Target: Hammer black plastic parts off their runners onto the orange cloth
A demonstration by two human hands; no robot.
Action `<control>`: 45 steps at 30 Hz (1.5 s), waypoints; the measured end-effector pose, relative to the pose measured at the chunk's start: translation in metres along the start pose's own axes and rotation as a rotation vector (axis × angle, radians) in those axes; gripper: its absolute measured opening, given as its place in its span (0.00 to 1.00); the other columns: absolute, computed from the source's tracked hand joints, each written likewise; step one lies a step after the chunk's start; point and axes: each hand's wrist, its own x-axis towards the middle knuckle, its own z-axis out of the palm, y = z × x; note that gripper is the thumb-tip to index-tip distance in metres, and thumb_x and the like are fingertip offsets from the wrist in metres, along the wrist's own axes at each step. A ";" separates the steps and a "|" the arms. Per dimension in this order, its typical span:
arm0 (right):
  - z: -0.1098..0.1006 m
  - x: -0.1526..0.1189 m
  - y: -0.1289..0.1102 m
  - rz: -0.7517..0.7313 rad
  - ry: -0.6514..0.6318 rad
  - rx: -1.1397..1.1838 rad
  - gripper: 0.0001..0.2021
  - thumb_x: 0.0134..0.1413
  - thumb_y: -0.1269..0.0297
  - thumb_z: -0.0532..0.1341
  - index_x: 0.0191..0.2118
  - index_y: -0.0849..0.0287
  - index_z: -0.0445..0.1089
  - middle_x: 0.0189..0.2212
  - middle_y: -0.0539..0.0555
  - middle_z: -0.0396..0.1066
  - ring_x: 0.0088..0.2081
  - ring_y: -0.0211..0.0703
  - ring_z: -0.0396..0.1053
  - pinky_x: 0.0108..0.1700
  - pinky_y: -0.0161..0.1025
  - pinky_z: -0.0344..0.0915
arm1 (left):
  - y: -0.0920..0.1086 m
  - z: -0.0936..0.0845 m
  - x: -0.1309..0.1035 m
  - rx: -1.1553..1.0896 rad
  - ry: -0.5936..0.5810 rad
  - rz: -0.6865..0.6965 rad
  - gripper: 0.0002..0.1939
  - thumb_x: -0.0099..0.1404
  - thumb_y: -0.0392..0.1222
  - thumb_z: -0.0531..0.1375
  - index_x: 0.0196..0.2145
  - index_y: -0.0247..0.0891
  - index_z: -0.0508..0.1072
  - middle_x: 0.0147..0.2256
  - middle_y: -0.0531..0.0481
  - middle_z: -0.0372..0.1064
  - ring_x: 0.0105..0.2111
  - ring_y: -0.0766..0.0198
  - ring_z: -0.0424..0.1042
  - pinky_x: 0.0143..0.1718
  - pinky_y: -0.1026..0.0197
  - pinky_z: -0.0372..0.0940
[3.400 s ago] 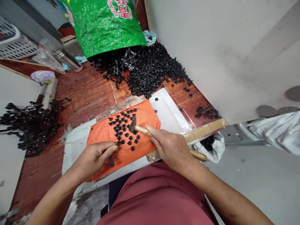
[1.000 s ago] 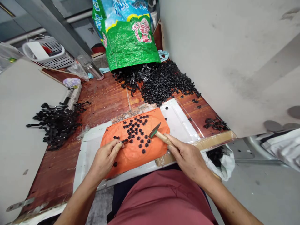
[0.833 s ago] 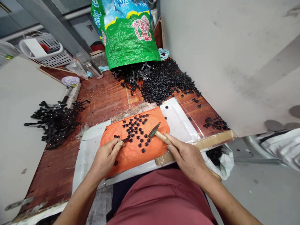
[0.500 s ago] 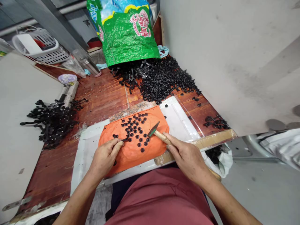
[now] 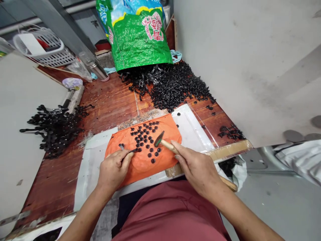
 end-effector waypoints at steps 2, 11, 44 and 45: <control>-0.003 0.008 -0.015 -0.061 -0.039 -0.057 0.23 0.73 0.64 0.52 0.69 0.49 0.60 0.52 0.55 0.79 0.45 0.48 0.80 0.44 0.42 0.75 | 0.002 0.000 0.000 0.006 0.007 -0.005 0.18 0.75 0.46 0.51 0.38 0.40 0.79 0.35 0.45 0.81 0.35 0.55 0.78 0.40 0.56 0.66; 0.005 0.029 -0.043 -0.189 -0.070 -0.145 0.28 0.71 0.68 0.53 0.72 0.41 0.54 0.42 0.51 0.81 0.37 0.43 0.79 0.41 0.38 0.74 | 0.006 -0.002 0.002 0.017 0.013 -0.010 0.18 0.74 0.46 0.51 0.36 0.41 0.79 0.34 0.45 0.80 0.35 0.55 0.77 0.39 0.56 0.63; 0.017 0.025 -0.049 -0.239 -0.061 -0.304 0.28 0.69 0.72 0.53 0.71 0.49 0.56 0.33 0.50 0.74 0.30 0.42 0.72 0.30 0.39 0.57 | 0.002 0.003 0.002 0.034 0.008 0.015 0.19 0.74 0.46 0.52 0.36 0.39 0.81 0.35 0.45 0.81 0.34 0.55 0.78 0.37 0.56 0.63; 0.017 0.025 -0.049 -0.250 -0.026 -0.262 0.27 0.70 0.71 0.51 0.71 0.51 0.54 0.35 0.51 0.74 0.32 0.42 0.73 0.32 0.38 0.59 | 0.002 0.003 0.002 0.024 0.010 0.016 0.18 0.74 0.46 0.52 0.37 0.40 0.81 0.35 0.46 0.81 0.34 0.55 0.78 0.37 0.56 0.63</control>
